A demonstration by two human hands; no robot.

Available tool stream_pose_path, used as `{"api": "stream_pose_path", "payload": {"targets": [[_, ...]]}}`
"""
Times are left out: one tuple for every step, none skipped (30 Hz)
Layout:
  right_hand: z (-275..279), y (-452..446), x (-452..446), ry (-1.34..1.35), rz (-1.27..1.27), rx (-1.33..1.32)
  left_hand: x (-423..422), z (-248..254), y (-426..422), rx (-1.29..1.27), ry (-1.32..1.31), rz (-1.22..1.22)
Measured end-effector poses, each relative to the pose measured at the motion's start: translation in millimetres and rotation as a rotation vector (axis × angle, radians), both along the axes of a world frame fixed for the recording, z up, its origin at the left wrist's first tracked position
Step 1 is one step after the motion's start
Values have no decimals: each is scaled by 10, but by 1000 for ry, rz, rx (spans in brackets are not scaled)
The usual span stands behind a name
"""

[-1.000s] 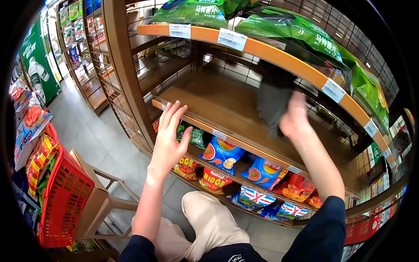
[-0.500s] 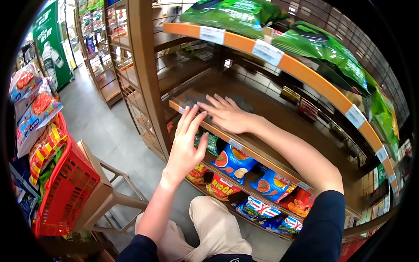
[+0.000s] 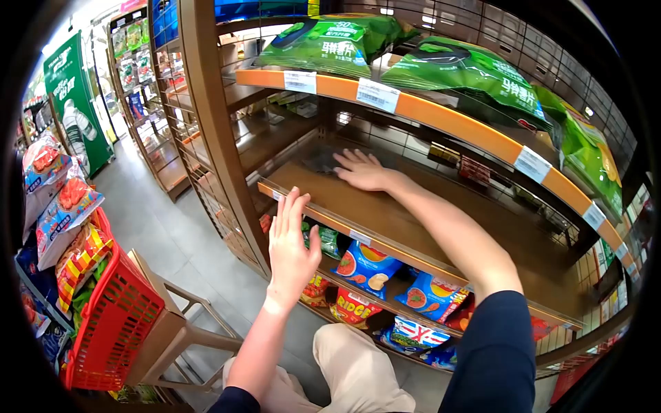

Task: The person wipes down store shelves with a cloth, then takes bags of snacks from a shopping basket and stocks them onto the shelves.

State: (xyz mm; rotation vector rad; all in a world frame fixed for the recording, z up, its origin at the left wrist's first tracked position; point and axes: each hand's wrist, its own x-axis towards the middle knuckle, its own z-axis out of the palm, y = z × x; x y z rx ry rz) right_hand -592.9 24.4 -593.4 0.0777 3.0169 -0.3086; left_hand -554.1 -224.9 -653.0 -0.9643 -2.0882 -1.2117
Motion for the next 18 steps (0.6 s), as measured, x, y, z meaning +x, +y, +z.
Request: {"api": "stream_pose_path", "payload": {"targets": [[95, 159, 277, -65, 10, -10, -16, -11, -2, 7, 10, -30], [86, 119, 307, 54, 35, -77, -38, -17, -30, 8, 28, -28], [140, 155, 435, 40, 25, -63, -8, -31, 0, 23, 32, -35], [234, 201, 564, -18, 110, -42, 19, -39, 15, 40, 21, -40], [382, 131, 678, -71, 198, -24, 35, -38, 16, 30, 11, -31], [457, 12, 759, -52, 218, -13, 34, -34, 14, 13, 6, -23], [463, -116, 823, -35, 237, -7, 28, -35, 14, 19, 2, -26], [429, -181, 868, 24, 286, -46, 20, -42, 20, 26, 6, -28], [352, -163, 834, 33, 304, -91, 15, -54, 35, 34, 8, -29], [303, -167, 786, 48, 319, -96, 8, -64, 45, 38, 1, -32], [264, -217, 733, 63, 335, -106, -8, -68, 49, 48, -2, -37], [221, -275, 677, 53, 290, -103, -23, -79, 44, 56, -4, -40], [177, -343, 614, 43, 245, -101, -30, -95, 46, 52, -12, -38], [83, -352, 501, 56, 215, -50, -30, -103, 56, 64, -2, -40], [25, -343, 345, 51, 223, -49, -33, -98, 68, 81, 12, -37], [18, -317, 170, 84, 161, -18, -23, -88, 71, 76, -2, -32], [-11, -262, 37, 116, 92, 6, -20, -90, 73, 74, 0, -34], [-54, -187, -96, 119, 88, 0, -17, -95, 60, 54, -3, -36]]}}
